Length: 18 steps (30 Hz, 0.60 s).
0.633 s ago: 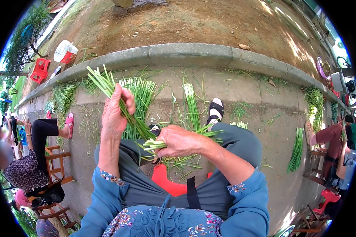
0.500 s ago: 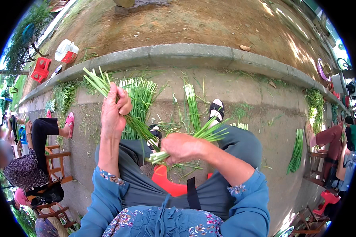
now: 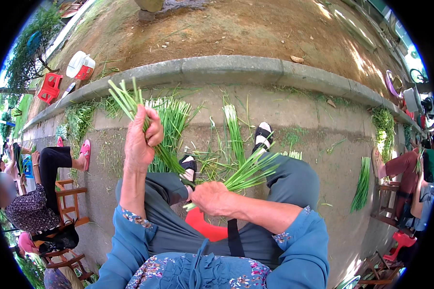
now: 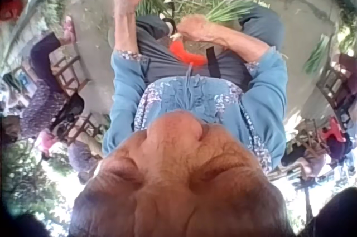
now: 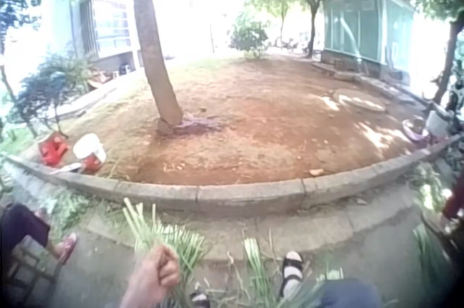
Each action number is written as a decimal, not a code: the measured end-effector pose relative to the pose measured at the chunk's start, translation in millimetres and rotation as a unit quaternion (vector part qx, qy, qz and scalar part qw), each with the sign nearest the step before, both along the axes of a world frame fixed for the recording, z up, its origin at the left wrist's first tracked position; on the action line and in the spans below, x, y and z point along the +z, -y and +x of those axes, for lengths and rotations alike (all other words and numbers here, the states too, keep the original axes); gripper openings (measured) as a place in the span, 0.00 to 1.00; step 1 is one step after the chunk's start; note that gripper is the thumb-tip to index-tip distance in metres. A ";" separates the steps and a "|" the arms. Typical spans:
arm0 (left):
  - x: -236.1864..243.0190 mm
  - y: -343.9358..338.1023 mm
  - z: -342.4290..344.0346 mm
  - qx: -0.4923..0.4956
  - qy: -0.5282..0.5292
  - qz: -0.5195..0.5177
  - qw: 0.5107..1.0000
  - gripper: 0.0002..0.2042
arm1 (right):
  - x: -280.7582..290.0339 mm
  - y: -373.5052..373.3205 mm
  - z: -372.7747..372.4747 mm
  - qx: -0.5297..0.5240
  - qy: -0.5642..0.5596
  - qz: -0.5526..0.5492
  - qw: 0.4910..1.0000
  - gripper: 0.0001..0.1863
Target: The person holds a bundle of green vegetable stalks and pulls off individual stems by hand, removing the tips and outer layers.
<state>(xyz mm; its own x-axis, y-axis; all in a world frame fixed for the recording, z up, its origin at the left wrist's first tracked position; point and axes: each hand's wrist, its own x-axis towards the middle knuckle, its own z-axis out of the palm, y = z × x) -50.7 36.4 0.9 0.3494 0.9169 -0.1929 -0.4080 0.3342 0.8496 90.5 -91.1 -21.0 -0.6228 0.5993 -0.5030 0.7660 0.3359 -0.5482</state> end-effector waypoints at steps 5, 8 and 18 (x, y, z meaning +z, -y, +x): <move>0.4 6.9 9.8 -0.072 -0.019 0.005 0.997 0.21 | 1.0 -28.6 16.6 -0.045 -0.233 0.019 0.971 0.12; 1.7 12.9 15.7 -0.093 -0.033 0.003 0.995 0.22 | 23.3 -42.8 30.3 -0.225 -0.375 -0.013 0.899 0.08; 0.1 27.6 36.2 -0.221 -0.123 0.086 0.964 0.20 | 39.0 -68.2 53.2 -0.510 -0.504 0.012 0.697 0.09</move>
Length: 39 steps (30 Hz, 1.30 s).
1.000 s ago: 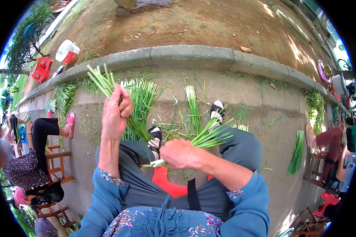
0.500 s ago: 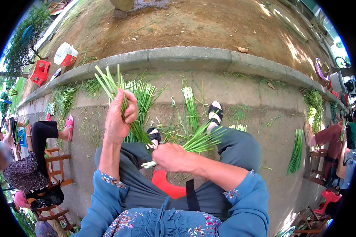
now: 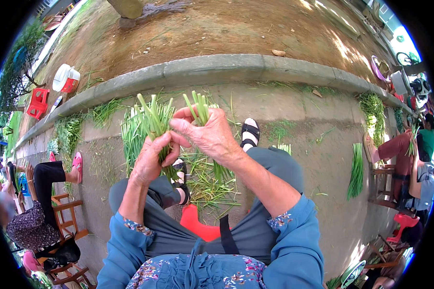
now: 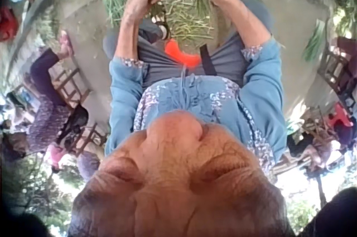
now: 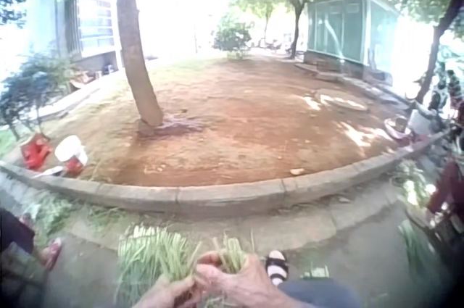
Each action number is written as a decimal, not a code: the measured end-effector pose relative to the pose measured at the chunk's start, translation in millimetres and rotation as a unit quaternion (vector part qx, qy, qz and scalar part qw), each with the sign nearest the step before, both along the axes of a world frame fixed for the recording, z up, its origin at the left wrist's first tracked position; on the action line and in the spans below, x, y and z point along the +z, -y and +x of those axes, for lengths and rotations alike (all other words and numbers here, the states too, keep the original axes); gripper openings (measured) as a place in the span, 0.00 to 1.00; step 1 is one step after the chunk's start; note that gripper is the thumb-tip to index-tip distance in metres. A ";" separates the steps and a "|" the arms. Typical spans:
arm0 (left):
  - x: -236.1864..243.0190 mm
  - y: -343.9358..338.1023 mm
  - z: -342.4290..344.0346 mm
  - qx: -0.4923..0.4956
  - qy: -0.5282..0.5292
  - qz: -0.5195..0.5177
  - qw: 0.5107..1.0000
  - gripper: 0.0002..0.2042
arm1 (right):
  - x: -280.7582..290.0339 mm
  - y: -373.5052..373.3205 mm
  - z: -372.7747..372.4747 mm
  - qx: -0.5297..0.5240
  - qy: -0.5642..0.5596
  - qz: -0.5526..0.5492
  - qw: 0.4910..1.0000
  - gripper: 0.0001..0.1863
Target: The person holds a bundle of green vegetable stalks and pulls off individual stems by hand, removing the tips and outer layers.
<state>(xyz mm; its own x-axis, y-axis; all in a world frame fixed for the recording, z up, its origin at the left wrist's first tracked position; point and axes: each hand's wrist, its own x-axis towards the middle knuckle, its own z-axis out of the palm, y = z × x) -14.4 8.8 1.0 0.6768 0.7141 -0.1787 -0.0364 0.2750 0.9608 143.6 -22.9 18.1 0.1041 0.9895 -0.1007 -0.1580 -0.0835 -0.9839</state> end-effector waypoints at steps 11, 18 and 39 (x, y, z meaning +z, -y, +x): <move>-2.3 8.8 9.2 0.077 -0.027 -0.051 0.995 0.16 | -2.0 3.7 0.2 0.039 -0.055 -0.054 0.996 0.08; -0.8 2.5 5.0 0.065 -0.024 -0.092 0.993 0.17 | -8.0 -0.6 5.5 -0.024 -0.019 -0.002 1.000 0.08; -13.5 -4.5 -0.9 0.051 -0.046 -0.065 0.996 0.15 | 8.1 -1.0 33.5 -0.054 -0.187 -0.010 0.981 0.08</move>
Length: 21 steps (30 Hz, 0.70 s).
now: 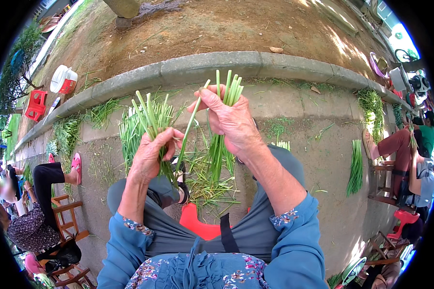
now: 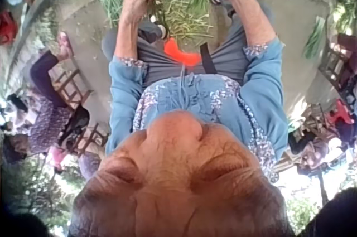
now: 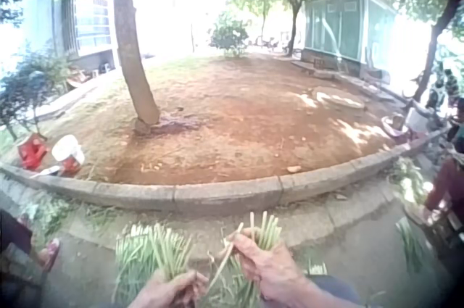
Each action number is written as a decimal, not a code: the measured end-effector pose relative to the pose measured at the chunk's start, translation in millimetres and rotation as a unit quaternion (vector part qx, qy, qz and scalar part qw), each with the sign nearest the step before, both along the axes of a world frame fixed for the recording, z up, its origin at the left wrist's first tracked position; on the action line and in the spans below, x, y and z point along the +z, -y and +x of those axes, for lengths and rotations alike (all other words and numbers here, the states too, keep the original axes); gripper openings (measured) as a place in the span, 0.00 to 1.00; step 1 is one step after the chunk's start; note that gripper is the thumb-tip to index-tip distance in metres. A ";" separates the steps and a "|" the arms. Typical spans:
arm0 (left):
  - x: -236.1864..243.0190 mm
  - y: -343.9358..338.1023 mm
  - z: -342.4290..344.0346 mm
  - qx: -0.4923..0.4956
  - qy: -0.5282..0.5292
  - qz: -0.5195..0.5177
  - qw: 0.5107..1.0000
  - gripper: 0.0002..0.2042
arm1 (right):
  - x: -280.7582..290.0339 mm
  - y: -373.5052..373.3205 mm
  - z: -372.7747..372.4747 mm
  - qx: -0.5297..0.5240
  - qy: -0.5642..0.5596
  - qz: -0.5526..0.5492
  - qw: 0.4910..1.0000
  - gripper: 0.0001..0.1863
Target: The person holds a bundle of green vegetable stalks and pulls off individual stems by hand, removing the tips and outer layers.
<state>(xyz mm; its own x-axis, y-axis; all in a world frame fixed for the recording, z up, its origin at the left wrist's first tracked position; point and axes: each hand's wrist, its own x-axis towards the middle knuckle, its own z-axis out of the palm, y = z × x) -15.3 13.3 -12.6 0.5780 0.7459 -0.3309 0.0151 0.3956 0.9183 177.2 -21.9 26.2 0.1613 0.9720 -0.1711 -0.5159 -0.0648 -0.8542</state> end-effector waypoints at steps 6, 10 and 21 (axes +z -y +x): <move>3.8 9.4 4.8 -0.005 0.064 -0.019 0.998 0.12 | -4.0 -0.1 -12.8 0.005 0.041 -0.010 0.999 0.08; 6.7 11.8 6.0 0.003 0.062 -0.029 0.998 0.10 | -7.9 0.2 -20.2 0.013 0.063 -0.002 0.998 0.10; 5.5 11.7 7.2 0.017 0.054 -0.041 0.998 0.10 | -3.6 6.1 -30.3 0.040 0.065 -0.002 0.997 0.11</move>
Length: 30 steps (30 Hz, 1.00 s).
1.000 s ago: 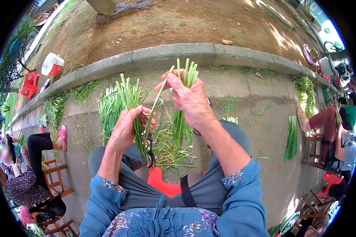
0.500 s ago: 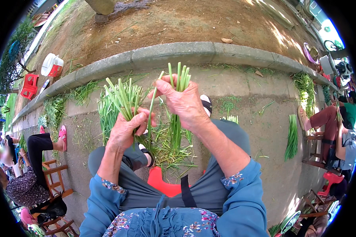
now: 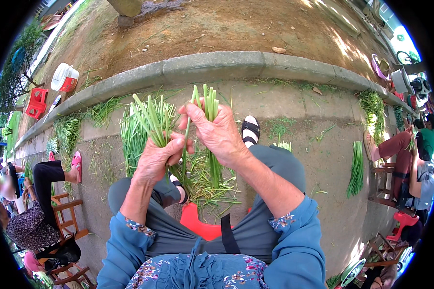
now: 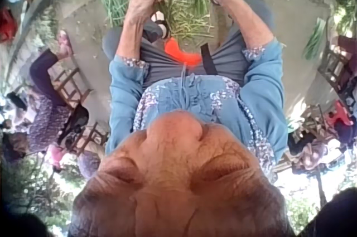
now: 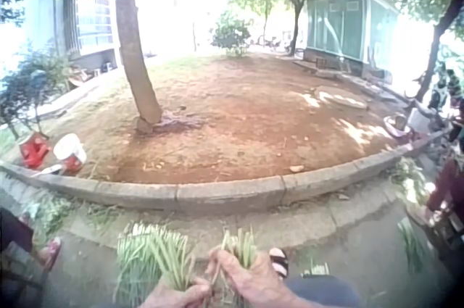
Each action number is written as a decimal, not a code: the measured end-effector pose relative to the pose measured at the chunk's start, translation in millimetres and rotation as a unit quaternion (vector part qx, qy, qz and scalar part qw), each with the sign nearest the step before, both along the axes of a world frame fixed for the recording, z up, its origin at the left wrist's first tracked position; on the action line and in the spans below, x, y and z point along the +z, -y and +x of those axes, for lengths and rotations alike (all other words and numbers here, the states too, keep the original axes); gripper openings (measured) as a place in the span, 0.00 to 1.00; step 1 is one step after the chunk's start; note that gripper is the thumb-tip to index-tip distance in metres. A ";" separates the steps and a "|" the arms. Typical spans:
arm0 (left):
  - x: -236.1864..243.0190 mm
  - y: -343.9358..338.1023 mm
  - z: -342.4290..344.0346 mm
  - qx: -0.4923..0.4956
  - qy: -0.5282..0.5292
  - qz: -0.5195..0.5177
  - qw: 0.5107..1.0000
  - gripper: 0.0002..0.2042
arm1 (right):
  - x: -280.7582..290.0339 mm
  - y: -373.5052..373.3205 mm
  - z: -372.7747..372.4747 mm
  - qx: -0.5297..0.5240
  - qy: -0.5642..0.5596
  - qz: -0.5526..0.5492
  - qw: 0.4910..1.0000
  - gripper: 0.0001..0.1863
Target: The person holds a bundle of green vegetable stalks and pulls off individual stems by hand, removing the tips and outer layers.
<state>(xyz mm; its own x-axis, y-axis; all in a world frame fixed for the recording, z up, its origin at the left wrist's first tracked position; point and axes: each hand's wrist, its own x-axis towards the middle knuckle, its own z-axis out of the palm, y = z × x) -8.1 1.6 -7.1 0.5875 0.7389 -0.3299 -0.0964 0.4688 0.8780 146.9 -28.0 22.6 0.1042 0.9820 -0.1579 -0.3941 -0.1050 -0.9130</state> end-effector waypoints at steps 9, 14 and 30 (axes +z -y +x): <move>-0.2 -2.7 -0.7 -0.006 0.000 0.011 1.000 0.15 | -17.5 -7.2 7.2 -0.054 0.049 0.061 0.995 0.12; -4.7 -2.0 0.5 -0.009 -0.001 -0.014 1.000 0.14 | -2.4 -2.5 -0.8 -0.021 0.036 0.035 0.999 0.10; -6.4 -6.9 -3.3 0.093 0.085 -0.086 0.988 0.15 | -0.3 -5.3 15.3 -0.023 0.062 -0.010 0.998 0.08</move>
<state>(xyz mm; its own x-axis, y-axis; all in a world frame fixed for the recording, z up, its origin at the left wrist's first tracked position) -11.5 8.5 -13.5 0.5052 0.7808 -0.3675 -0.3337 0.5695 0.7512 162.1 -22.6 22.3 0.1690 0.9725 -0.1602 -0.2823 -0.1079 -0.9532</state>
